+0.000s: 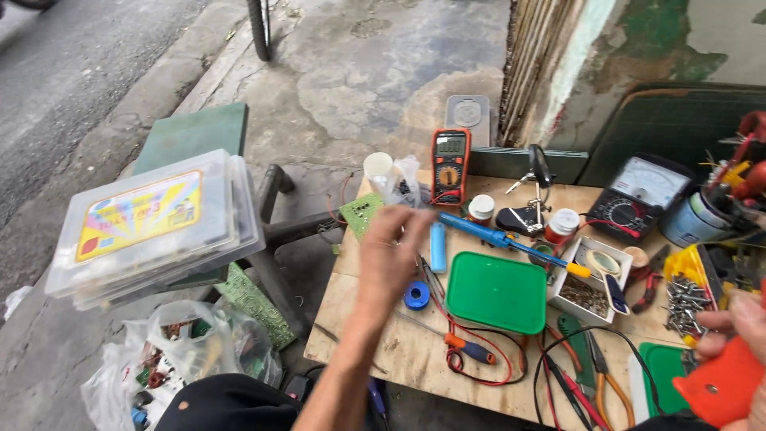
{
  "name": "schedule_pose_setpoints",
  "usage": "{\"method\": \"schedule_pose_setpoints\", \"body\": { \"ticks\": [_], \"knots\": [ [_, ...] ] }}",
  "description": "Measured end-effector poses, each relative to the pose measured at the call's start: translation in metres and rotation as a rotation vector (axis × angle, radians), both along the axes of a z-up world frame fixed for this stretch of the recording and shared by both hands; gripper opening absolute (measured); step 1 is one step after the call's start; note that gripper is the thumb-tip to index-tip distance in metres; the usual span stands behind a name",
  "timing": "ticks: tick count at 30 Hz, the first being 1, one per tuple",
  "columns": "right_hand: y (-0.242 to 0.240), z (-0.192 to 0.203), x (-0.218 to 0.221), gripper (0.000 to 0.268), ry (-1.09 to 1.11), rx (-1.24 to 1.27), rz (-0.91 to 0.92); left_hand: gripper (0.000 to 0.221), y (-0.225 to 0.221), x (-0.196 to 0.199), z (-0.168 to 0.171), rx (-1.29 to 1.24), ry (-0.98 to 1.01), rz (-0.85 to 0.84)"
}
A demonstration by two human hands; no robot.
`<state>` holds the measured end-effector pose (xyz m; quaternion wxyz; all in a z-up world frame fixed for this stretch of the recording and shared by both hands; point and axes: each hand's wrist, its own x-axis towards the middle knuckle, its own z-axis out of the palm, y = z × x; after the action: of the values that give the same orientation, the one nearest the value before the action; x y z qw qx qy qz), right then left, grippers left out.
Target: Desoldering and removing components from a circuit board using a soldering iron and a desoldering pump on a workbench.
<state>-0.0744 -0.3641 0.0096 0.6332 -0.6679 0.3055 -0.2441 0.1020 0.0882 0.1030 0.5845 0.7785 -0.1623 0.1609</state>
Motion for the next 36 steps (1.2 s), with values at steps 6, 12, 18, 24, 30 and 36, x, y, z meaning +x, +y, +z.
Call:
{"method": "schedule_pose_setpoints", "body": {
  "ticks": [6,12,18,24,30,36],
  "knots": [
    [0.175,0.101,0.035,0.027,-0.043,-0.038,-0.023,0.03,0.087,0.019,0.0,-0.556,0.432,0.27],
    [0.212,0.107,0.067,0.02,-0.09,-0.148,0.005,0.032,0.093,0.035,-0.054,-0.441,0.751,0.47],
    [0.232,0.113,0.08,0.021,-0.03,-0.166,-0.042,0.085,0.087,0.042,-0.116,-0.3,0.949,0.536],
    [0.222,0.102,0.089,0.024,0.093,-0.102,-0.064,0.079,0.087,0.088,-0.164,-0.485,0.986,0.493],
    [0.198,0.069,0.095,0.028,0.158,0.018,-0.034,0.042,0.082,0.104,-0.161,-0.548,1.033,0.485],
    [0.197,0.066,0.1,0.028,0.159,0.069,-0.019,0.031,0.097,0.106,-0.173,-0.718,1.082,0.338]
  ]
}}
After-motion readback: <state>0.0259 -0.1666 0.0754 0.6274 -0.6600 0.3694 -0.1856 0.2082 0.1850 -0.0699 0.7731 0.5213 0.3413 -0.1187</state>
